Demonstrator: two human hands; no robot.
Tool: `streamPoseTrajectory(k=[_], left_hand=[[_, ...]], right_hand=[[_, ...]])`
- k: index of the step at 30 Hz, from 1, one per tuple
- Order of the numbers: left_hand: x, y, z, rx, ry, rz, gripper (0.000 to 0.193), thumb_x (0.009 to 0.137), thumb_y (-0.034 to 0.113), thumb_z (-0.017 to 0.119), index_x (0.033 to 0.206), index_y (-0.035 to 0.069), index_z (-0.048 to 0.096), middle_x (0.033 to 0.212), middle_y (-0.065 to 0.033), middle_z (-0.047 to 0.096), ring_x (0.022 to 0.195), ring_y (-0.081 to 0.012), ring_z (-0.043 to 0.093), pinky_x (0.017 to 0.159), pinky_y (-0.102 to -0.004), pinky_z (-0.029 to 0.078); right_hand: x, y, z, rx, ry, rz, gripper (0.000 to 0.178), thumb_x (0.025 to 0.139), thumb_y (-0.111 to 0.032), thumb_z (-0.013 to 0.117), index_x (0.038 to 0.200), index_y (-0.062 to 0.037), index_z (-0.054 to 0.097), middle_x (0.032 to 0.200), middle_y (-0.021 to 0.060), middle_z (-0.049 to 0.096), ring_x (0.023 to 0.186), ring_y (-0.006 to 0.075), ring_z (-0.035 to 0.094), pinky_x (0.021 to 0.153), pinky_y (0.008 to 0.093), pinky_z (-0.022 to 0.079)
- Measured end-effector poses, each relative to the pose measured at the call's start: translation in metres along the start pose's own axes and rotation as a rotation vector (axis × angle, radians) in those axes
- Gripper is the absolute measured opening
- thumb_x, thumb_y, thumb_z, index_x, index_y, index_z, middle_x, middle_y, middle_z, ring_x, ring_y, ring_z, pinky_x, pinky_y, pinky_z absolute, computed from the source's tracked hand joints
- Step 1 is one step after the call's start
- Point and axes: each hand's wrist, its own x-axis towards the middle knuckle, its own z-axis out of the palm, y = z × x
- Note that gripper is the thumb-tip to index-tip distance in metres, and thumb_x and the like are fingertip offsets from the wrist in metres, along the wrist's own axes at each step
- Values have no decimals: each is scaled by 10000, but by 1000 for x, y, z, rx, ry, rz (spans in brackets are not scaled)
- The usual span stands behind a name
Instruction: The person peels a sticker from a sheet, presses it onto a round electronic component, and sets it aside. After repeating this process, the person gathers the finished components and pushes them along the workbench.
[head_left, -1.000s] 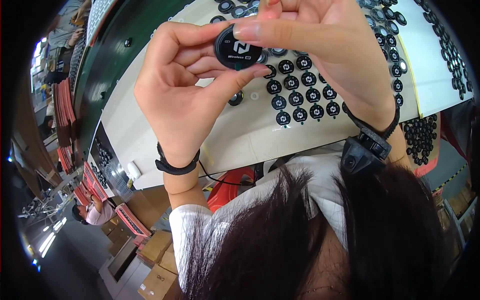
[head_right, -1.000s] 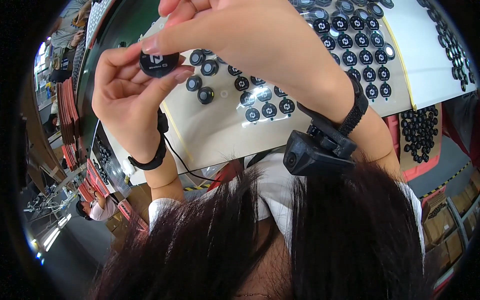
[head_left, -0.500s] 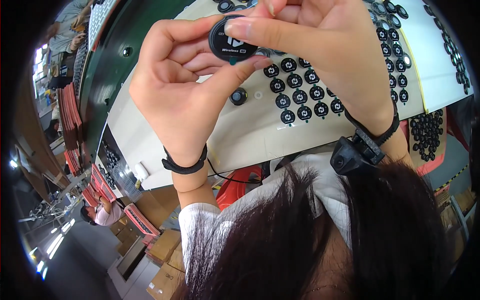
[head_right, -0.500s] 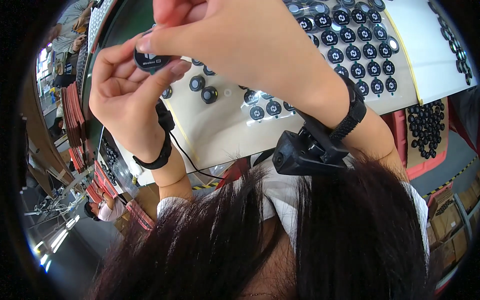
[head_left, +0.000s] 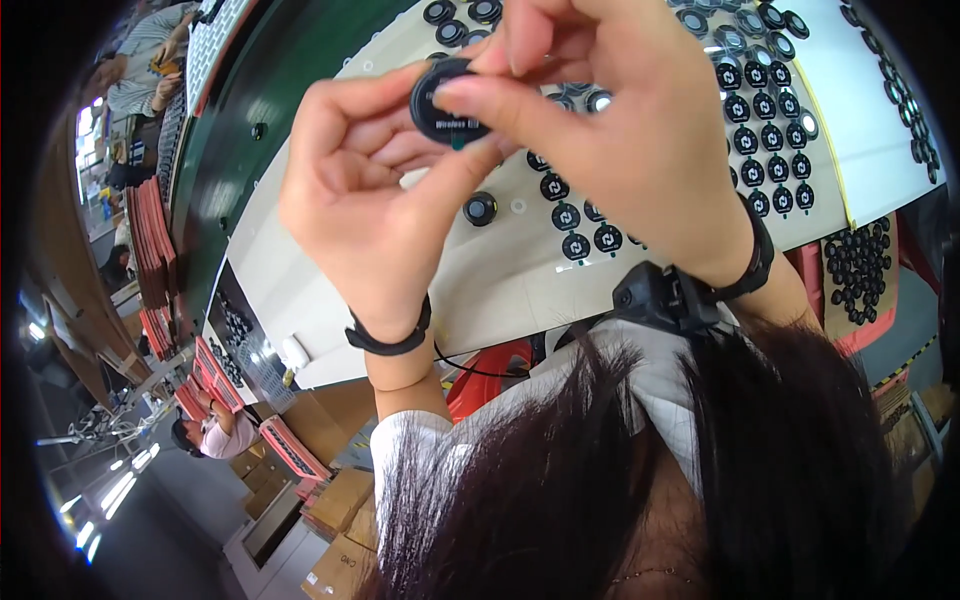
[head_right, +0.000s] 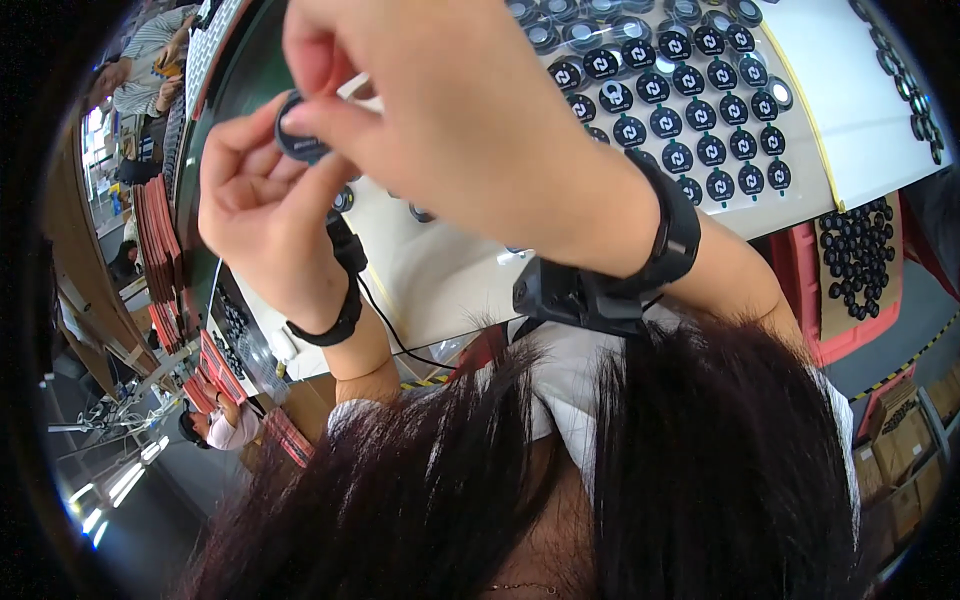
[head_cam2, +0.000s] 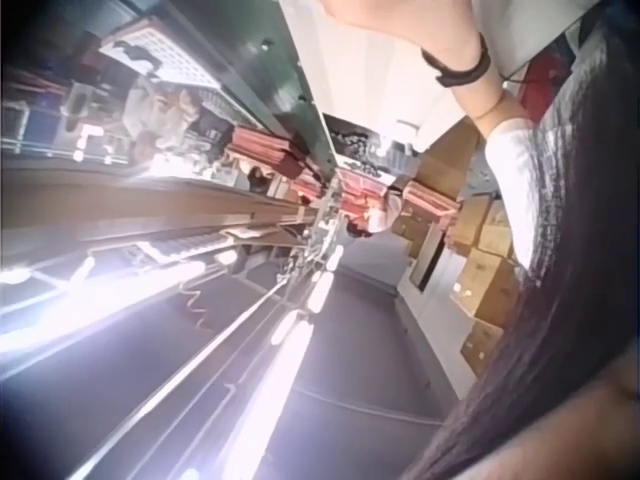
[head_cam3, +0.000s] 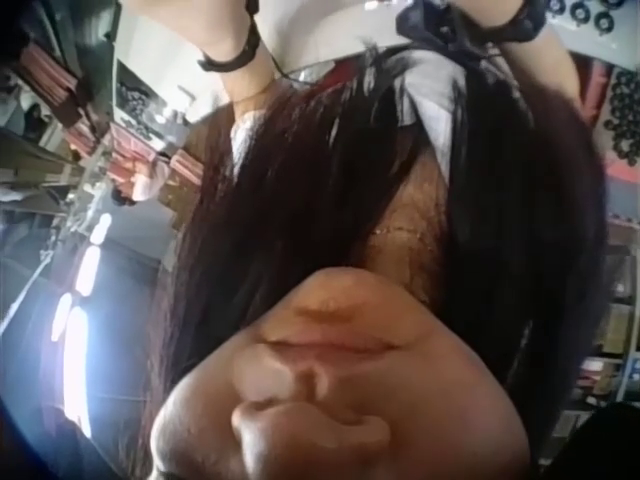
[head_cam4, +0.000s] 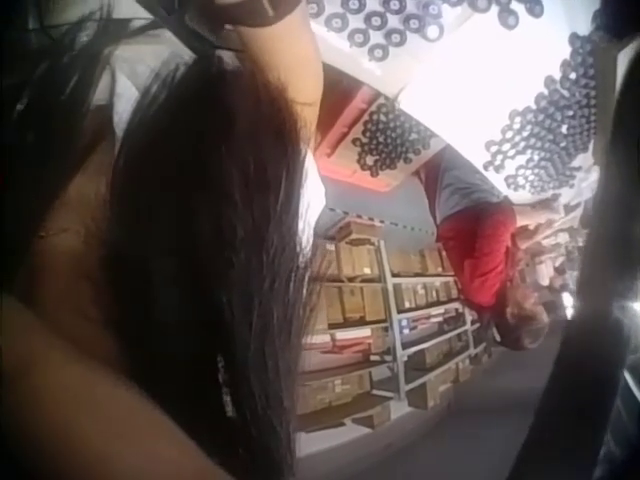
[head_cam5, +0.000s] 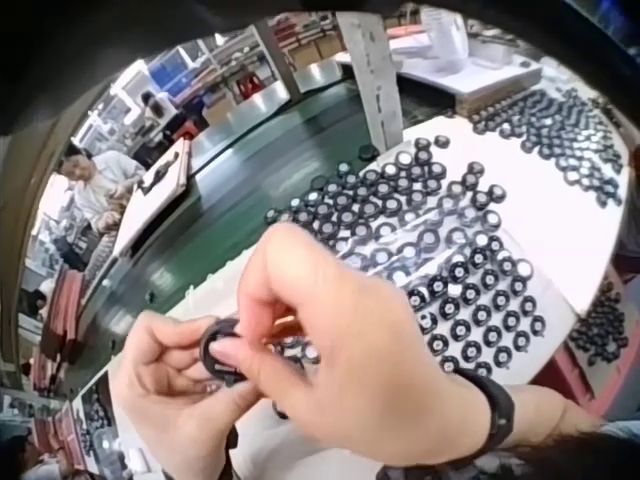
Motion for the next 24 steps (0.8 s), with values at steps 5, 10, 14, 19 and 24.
streamPoseTrajectory(k=[5,10,14,19,24], left_hand=[[-6,8,8,244,21,153,392,587,-169,648,942,-107,493,859,-181,604,711,-190,622,607,-243,525],[3,-3,2,193,-171,56,369,630,-134,645,967,-97,498,873,-168,601,724,-187,620,640,-245,521],[78,-80,-32,161,-352,-190,268,747,-73,530,1013,-57,497,836,-137,597,717,-175,623,654,-222,488],[157,-221,-148,872,31,-104,373,778,106,565,1127,8,476,932,-168,602,823,-242,619,752,-288,471],[173,-246,-137,1289,-101,73,432,792,265,553,1163,56,483,1074,-190,547,1010,-308,518,878,-343,398]], right_hand=[[3,-4,-5,-218,143,-167,465,727,-90,660,1094,30,401,992,152,493,915,208,524,793,288,440],[1,15,-20,-382,150,-212,593,717,-141,672,1192,21,356,1086,191,462,998,262,491,865,331,405],[3,38,-66,-269,-65,41,613,719,-147,668,1226,3,356,1140,176,460,1026,263,490,890,310,388],[-10,60,-119,-405,-119,303,287,741,-25,624,999,36,514,925,64,557,849,133,538,746,222,432],[-24,92,-139,-467,-246,211,188,755,-29,602,938,-17,566,818,15,578,784,96,545,743,223,438]])
